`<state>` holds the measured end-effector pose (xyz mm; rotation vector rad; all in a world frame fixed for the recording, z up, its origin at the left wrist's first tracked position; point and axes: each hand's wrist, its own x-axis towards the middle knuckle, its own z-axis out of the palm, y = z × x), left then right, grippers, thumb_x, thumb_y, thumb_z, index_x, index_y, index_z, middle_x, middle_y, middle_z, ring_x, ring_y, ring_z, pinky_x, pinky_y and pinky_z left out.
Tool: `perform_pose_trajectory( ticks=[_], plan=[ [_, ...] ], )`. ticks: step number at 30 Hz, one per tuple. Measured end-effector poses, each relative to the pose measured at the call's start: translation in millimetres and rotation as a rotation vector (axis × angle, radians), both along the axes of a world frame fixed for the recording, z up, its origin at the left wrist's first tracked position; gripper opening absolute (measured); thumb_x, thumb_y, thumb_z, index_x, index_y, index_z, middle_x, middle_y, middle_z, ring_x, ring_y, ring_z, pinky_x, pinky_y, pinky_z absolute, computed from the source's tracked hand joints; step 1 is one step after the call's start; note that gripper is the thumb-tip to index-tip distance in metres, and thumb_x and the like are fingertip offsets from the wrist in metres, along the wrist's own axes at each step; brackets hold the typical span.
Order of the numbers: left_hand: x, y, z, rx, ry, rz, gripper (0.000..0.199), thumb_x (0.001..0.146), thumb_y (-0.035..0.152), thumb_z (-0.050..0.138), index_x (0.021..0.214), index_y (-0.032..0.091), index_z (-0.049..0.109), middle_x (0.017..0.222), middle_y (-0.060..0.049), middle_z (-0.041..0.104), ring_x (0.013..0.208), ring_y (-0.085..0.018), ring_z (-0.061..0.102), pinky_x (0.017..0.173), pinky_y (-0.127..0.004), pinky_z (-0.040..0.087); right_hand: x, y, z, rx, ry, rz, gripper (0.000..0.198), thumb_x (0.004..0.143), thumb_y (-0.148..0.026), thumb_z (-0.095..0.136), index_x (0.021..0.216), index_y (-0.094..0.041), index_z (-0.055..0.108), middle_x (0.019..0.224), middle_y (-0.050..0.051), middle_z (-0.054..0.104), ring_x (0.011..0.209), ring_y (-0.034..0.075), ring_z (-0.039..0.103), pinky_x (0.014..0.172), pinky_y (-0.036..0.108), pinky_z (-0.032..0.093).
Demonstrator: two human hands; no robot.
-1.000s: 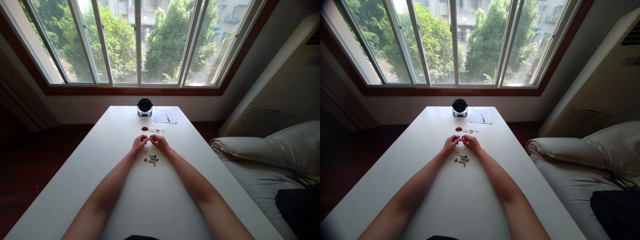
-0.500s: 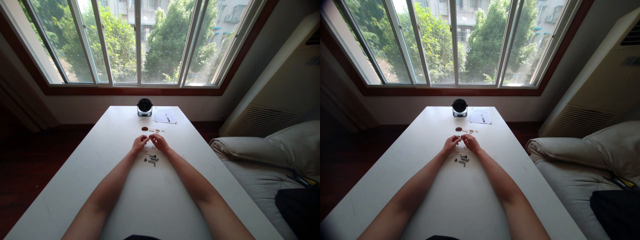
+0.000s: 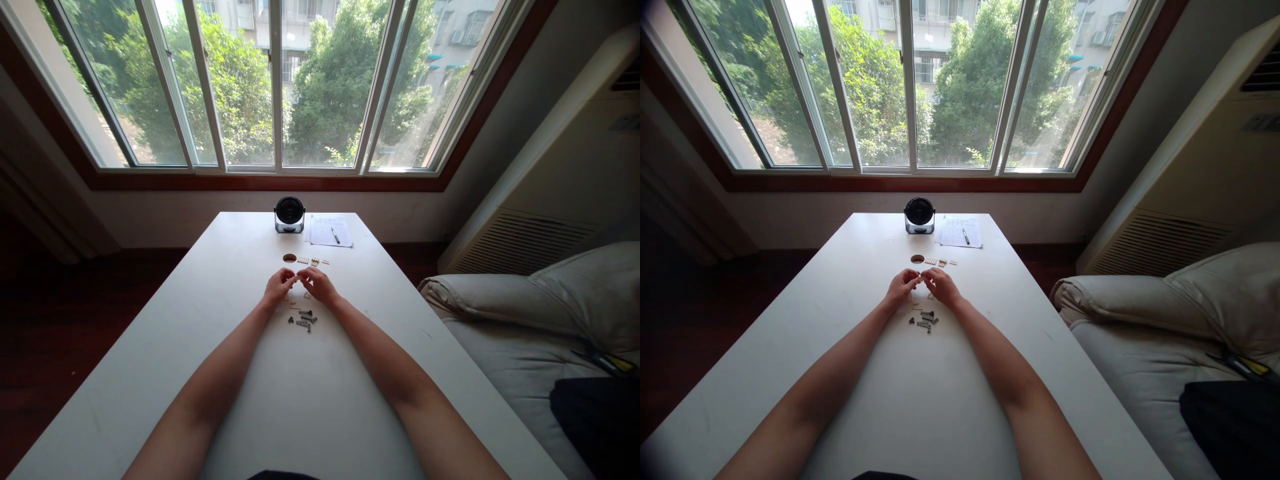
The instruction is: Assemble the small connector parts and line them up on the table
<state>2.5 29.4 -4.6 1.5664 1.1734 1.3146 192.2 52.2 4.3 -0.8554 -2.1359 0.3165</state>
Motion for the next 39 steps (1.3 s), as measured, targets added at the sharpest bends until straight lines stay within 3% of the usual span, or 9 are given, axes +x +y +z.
perform_pose_trajectory(
  ticks=[14,24,39],
  plan=[
    [-1,1,-1.2,-0.004,0.004,-0.011,0.024,0.080,0.038,0.068,0.092,0.018,0.064,0.083,-0.004,0.069,0.070,-0.014,0.062,0.065,-0.028,0.050,0,1,-1,0.043,-0.008,0.013,0.020,0.089,-0.015,0.061,0.104,-0.024,0.070,0.101,0.006,0.067,0.089,0.018,0.063,0.081,0.031,0.053],
    [2,-7,10.6,-0.024,0.010,0.050,0.020,0.074,0.033,0.073,0.087,0.019,0.065,0.079,-0.001,0.068,0.068,-0.014,0.062,0.066,-0.028,0.051,2,1,-3,0.056,0.005,0.015,0.013,0.092,-0.020,0.061,0.100,-0.024,0.071,0.094,0.004,0.068,0.079,0.015,0.062,0.075,0.028,0.051],
    [0,-1,0.1,-0.005,0.040,-0.017,0.024,0.084,0.041,0.062,0.091,0.018,0.064,0.081,-0.004,0.070,0.068,-0.014,0.062,0.066,-0.027,0.050,3,1,-4,0.046,0.048,-0.009,0.011,0.092,-0.020,0.060,0.096,-0.023,0.070,0.088,0.003,0.069,0.073,0.015,0.061,0.071,0.027,0.049]
  ],
)
